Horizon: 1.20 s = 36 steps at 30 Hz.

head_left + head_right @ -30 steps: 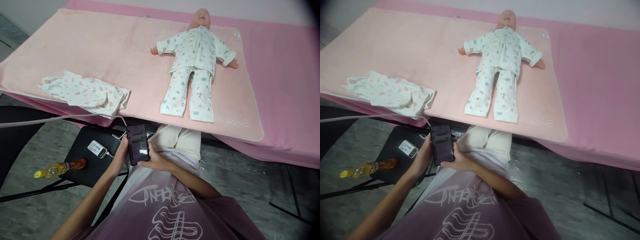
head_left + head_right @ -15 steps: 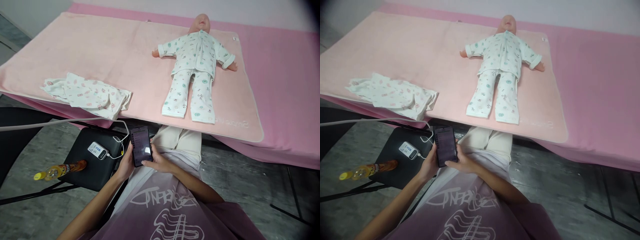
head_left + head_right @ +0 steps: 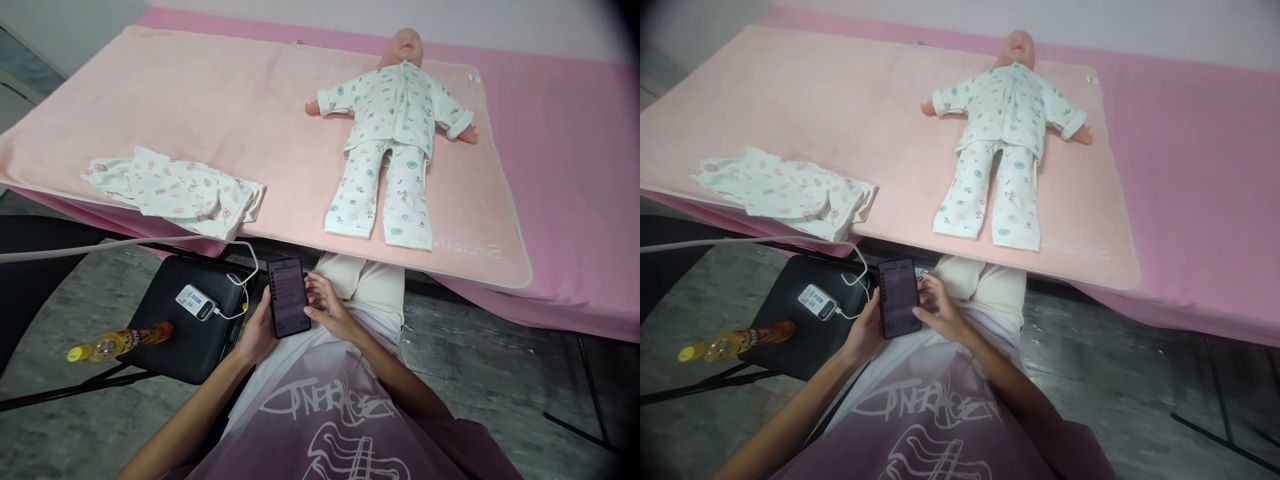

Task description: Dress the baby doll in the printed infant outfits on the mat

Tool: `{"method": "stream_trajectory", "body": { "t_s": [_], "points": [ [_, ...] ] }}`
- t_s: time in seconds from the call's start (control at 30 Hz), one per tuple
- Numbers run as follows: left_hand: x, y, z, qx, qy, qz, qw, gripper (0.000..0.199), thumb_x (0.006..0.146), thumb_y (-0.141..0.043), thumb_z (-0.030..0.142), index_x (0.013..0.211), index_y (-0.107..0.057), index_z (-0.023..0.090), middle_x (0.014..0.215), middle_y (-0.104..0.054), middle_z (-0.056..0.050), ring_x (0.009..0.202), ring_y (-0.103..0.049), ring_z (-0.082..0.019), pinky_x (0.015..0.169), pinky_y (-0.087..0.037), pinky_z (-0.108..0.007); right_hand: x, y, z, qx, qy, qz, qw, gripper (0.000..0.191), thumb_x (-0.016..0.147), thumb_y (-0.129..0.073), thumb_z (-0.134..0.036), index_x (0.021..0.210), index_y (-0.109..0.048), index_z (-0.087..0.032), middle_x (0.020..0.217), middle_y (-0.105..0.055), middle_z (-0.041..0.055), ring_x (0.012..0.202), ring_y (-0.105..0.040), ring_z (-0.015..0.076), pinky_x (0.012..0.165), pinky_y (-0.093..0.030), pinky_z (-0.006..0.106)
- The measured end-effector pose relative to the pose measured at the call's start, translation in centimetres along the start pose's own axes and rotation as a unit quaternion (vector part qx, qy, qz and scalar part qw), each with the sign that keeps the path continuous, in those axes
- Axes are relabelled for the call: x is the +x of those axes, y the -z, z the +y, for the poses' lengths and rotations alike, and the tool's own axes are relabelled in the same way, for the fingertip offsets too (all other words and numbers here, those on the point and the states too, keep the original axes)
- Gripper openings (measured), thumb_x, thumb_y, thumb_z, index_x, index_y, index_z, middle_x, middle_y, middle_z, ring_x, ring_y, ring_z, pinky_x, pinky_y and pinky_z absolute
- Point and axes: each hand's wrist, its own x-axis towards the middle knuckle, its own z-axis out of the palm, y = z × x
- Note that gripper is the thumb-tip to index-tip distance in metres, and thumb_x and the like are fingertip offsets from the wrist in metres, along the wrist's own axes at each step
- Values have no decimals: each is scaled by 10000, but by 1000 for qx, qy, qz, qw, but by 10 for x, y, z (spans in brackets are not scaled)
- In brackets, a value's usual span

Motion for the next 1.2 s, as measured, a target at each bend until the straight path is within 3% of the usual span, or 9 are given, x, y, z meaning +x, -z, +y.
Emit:
{"method": "stream_trajectory", "body": {
  "t_s": [0.2, 0.63, 0.93, 1.2],
  "points": [
    [-3, -11, 5, 20, 0, -23, 1000, 629, 1016, -582, 654, 1531, -593, 294, 1442, -709, -79, 1373, -645, -334, 1157, -519, -495, -1, 0, 16, 60, -32, -66, 996, 917, 967, -763, -425, 1662, -168, -366, 1541, -423, 103, 1145, -574, 178, 1023, -534, 391],
    [-3, -17, 7, 23, -2, -36, 999, 649, 1005, -584, 671, 1531, -593, 291, 1427, -709, -96, 1338, -662, -340, 1167, -502, -510, -1, -1, 10, 60, -27, -56, 996, 934, 931, -794, -424, 1632, -179, -369, 1414, -436, 81, 1012, -503, 145, 879, -523, 296],
    [-5, -19, 8, 14, 3, -50, 999, 667, 1017, -562, 665, 1563, -565, 283, 1452, -694, -106, 1375, -633, -350, 1197, -469, -521, -2, 1, 13, 61, -33, -44, 997, 950, 924, -799, -475, 1639, -185, -358, 1445, -438, 86, 1017, -511, 142, 943, -529, 315],
    [-5, -14, 7, -28, 4, -71, 997, 656, 1068, -508, 606, 1629, -495, 266, 1575, -606, -98, 1515, -502, -331, 1301, -340, -503, -2, 1, 18, 55, -10, -36, 998, 951, 942, -781, -485, 1646, -155, -350, 1463, -471, 109, 1071, -550, 170, 978, -535, 351]
  ]
}}
